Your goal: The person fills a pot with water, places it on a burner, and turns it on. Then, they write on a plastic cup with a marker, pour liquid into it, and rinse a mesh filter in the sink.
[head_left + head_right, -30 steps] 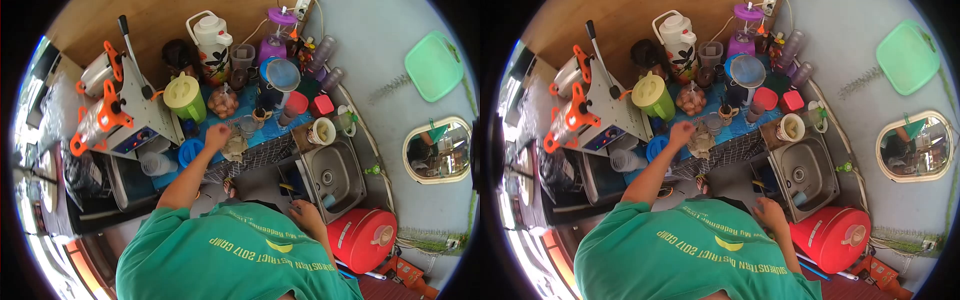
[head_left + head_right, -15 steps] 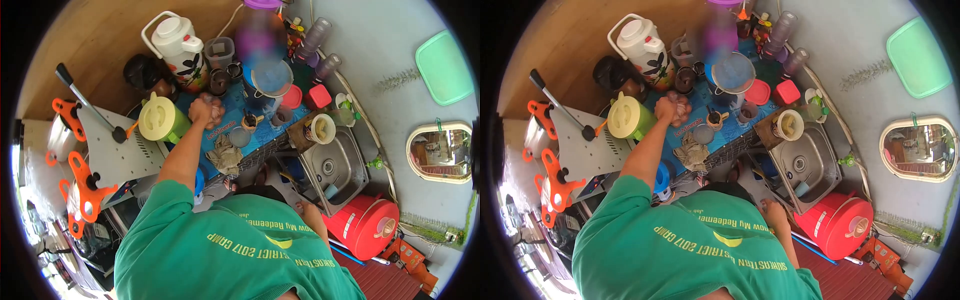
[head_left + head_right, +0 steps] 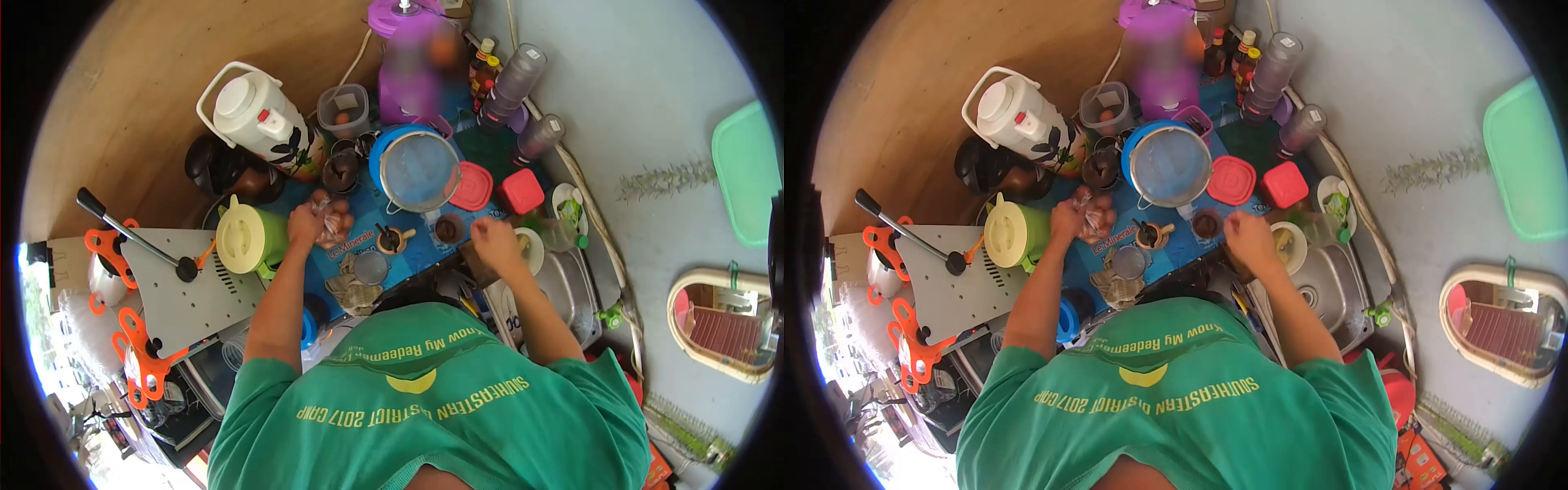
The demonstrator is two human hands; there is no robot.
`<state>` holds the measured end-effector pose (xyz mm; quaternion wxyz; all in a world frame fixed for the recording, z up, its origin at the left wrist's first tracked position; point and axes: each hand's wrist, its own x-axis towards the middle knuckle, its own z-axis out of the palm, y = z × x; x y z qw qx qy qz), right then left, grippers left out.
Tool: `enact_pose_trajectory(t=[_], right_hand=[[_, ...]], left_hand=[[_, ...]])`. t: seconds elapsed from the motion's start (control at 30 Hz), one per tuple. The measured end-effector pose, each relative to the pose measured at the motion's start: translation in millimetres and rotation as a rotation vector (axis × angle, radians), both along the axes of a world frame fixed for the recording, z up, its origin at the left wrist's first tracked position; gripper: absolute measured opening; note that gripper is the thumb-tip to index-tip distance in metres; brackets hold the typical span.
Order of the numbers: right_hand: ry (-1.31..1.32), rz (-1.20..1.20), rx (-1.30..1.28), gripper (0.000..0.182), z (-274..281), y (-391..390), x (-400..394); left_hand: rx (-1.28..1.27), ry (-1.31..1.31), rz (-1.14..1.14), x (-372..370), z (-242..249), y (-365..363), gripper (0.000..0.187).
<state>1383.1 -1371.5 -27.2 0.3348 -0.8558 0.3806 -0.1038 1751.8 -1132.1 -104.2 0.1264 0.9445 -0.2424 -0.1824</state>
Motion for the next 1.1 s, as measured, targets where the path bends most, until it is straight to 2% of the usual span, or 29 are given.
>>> enact_pose_trajectory(t=[0.13,0.2,0.23,0.3,0.43,0.53,0.6,0.63,0.7,0.73,0.8,0.83,0.9,0.97,1.03,1.07,1.1], right_hand=[[0.112,0.093,-0.011,0.025,-7.7,-66.9,37.9],[-0.071,0.214,0.408,0.035,-4.5,-80.5,49.8],[-0.072,0.223,0.411,0.035,0.7,-83.5,54.1],[-0.183,0.053,0.947,0.048,15.1,-82.4,62.5],[-0.185,0.001,0.982,0.052,20.9,-72.0,78.6],[-0.243,0.013,1.123,0.049,1.1,-72.8,79.8],[-0.347,-0.008,1.183,0.034,-4.3,-75.3,78.3],[-0.347,0.002,1.183,0.034,-6.6,-78.1,77.1],[-0.489,0.066,1.409,0.024,-10.7,-84.3,73.7],[-0.488,0.073,1.407,0.024,-8.5,-83.5,74.4],[-0.676,0.074,1.526,0.017,-4.7,-81.3,74.4],[-0.675,0.077,1.526,0.017,2.2,-83.4,73.1],[-0.848,0.134,1.483,0.013,20.3,-95.2,65.8],[-1.004,0.064,1.433,0.010,23.0,-119.9,48.9],[-1.037,0.050,1.289,0.009,36.5,-143.9,31.0],[-1.037,0.052,1.291,0.009,45.8,-149.4,25.5],[-0.958,-0.028,1.152,0.010,55.2,-153.4,21.2]], left_hand=[[-0.022,-0.088,0.064,-22.9,37.3,0.8,0.034],[-0.154,-0.121,0.159,-40.7,58.8,-3.6,0.031],[-0.150,-0.124,0.167,-48.5,63.1,-3.7,0.031],[-0.297,-0.051,0.131,-62.1,68.8,-2.1,0.026],[-0.438,-0.004,0.131,-84.6,67.9,-11.5,0.025],[-0.538,0.111,0.152,-98.8,72.7,-24.5,0.024],[-0.589,0.204,0.141,-103.5,76.8,-31.5,0.023],[-0.592,0.198,0.147,-106.6,80.7,-33.9,0.023],[-0.620,0.196,0.077,-111.7,89.2,-37.4,0.020],[-0.624,0.191,0.081,-113.4,93.0,-37.1,0.020],[-0.636,0.215,0.023,-117.6,99.7,-34.8,0.020],[-0.637,0.213,0.024,-118.8,102.9,-33.2,0.020],[-0.632,0.244,-0.023,-121.3,108.2,-27.3,0.018],[-0.651,0.245,-0.029,-122.7,111.2,-20.1,0.020],[-0.674,0.243,-0.037,-118.9,112.4,-16.1,0.022],[-0.580,0.132,-0.008,-113.3,111.5,-16.4,0.024],[-0.485,0.022,0.021,-106.0,110.1,-17.6,0.026]])
